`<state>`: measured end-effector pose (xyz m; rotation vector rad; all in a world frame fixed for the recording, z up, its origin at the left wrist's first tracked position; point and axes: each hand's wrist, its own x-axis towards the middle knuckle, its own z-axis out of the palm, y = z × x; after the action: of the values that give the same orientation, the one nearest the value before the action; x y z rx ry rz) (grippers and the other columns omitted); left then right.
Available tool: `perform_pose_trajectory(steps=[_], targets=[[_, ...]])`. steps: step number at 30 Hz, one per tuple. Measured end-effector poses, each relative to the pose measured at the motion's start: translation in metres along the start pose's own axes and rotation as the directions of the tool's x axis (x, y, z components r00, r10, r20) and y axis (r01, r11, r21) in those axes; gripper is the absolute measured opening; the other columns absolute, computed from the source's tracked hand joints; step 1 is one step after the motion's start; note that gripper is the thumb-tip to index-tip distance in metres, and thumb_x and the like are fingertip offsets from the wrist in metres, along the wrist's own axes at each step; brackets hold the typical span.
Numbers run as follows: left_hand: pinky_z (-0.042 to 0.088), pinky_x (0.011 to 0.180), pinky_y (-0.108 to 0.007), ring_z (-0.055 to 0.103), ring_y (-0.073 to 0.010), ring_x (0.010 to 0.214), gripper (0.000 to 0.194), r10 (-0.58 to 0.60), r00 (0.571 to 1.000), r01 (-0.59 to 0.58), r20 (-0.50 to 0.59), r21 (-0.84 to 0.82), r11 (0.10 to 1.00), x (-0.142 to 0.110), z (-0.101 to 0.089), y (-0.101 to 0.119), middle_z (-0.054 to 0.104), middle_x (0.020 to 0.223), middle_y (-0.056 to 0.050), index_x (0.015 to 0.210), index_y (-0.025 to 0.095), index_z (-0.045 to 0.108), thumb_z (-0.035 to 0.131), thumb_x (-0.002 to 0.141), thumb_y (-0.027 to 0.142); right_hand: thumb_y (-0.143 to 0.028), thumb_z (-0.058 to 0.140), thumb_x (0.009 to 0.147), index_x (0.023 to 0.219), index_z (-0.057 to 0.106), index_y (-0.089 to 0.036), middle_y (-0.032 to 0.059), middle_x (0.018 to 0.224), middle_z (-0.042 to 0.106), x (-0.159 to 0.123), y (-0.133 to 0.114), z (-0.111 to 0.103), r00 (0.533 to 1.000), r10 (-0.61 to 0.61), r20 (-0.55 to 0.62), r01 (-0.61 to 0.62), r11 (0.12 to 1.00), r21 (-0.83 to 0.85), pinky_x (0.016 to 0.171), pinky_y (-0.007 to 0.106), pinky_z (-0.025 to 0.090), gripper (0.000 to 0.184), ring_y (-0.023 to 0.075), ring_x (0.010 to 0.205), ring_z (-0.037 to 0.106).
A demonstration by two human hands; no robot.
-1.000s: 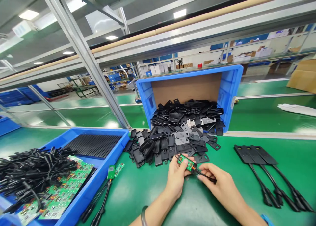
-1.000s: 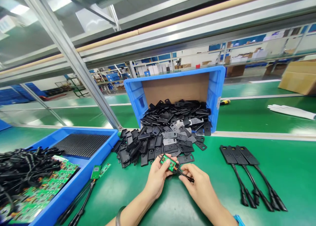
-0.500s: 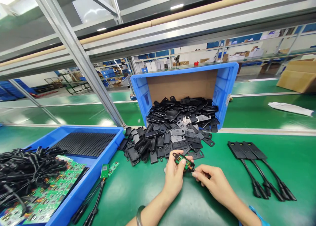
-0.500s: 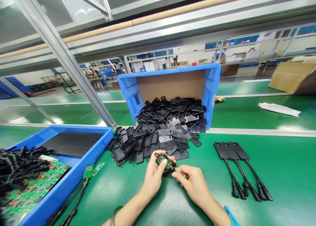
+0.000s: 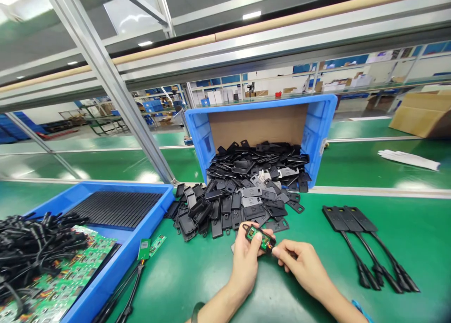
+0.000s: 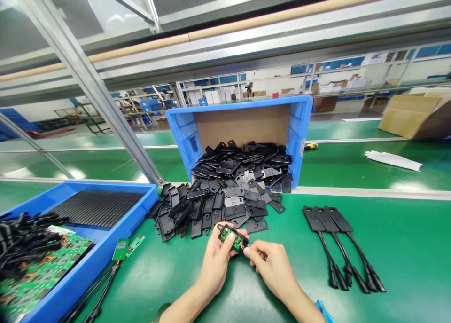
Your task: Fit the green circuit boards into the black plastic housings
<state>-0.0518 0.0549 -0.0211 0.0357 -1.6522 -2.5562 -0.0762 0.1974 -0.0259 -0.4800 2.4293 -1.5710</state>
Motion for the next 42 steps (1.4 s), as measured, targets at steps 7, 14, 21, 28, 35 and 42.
perform_pose_trajectory(steps=[7,14,21,28,35,42], targets=[[0.050,0.077,-0.032,0.064,-0.0210,0.089,0.038,0.014,1.000,-0.012,-0.028,0.093,0.996,0.001,0.003,0.003,0.066,0.099,-0.010,0.100,0.019,0.044,0.063,0.080,0.045,-0.047,0.045,0.087,0.056,0.049,-0.017,-0.0009,0.052,0.054,-0.001,-0.001,0.000,0.997,-0.076,0.000,0.075,0.987,-0.141,0.050,0.023,0.030,0.044,0.0117,0.049,0.046],[0.043,0.050,-0.021,0.053,-0.0120,0.052,0.034,-0.191,0.973,0.162,0.126,0.211,0.964,0.006,0.005,0.005,0.065,0.069,-0.004,0.100,0.014,0.052,0.060,0.075,0.036,-0.035,0.045,0.094,0.079,0.061,-0.019,0.0011,0.072,0.058,-0.003,-0.006,-0.015,0.932,-0.349,-0.096,0.325,0.924,-0.202,0.058,0.023,0.039,0.027,0.0131,0.063,0.052],[0.040,0.054,-0.022,0.054,-0.0135,0.058,0.016,-0.155,0.952,0.007,0.263,0.490,0.871,0.006,0.002,-0.004,0.061,0.064,-0.002,0.084,0.013,0.058,0.048,0.074,0.020,-0.028,0.038,0.098,0.095,0.065,-0.021,0.0039,0.081,0.058,0.000,0.003,-0.017,0.782,-0.623,-0.012,0.527,0.672,-0.520,0.063,0.025,0.041,0.028,0.0145,0.072,0.054],[0.040,0.060,-0.025,0.055,-0.0159,0.063,0.017,-0.157,0.939,-0.038,0.305,0.547,0.836,0.008,-0.001,-0.007,0.059,0.065,-0.002,0.084,0.013,0.057,0.046,0.074,0.022,-0.029,0.040,0.098,0.088,0.063,-0.020,0.0019,0.077,0.062,0.001,0.006,-0.012,0.745,-0.664,-0.067,0.557,0.674,-0.486,0.062,0.025,0.040,0.027,0.0144,0.070,0.054],[0.041,0.062,-0.026,0.056,-0.0170,0.064,0.020,-0.188,0.926,-0.032,0.327,0.565,0.825,0.008,-0.006,-0.010,0.061,0.065,-0.004,0.087,0.012,0.055,0.046,0.076,0.026,-0.027,0.048,0.094,0.084,0.063,-0.021,0.0000,0.077,0.064,0.003,0.010,-0.009,0.763,-0.636,-0.111,0.551,0.731,-0.401,0.063,0.024,0.039,0.020,0.0135,0.069,0.056],[0.038,0.054,-0.024,0.055,-0.0157,0.055,0.019,-0.194,0.944,-0.002,0.268,0.590,0.807,0.008,-0.010,-0.020,0.062,0.058,-0.004,0.077,0.012,0.058,0.044,0.066,0.020,-0.020,0.041,0.096,0.084,0.059,-0.018,0.0035,0.080,0.058,0.001,0.007,-0.010,0.783,-0.620,0.044,0.553,0.663,-0.505,0.064,0.027,0.037,0.021,0.0168,0.075,0.052]])
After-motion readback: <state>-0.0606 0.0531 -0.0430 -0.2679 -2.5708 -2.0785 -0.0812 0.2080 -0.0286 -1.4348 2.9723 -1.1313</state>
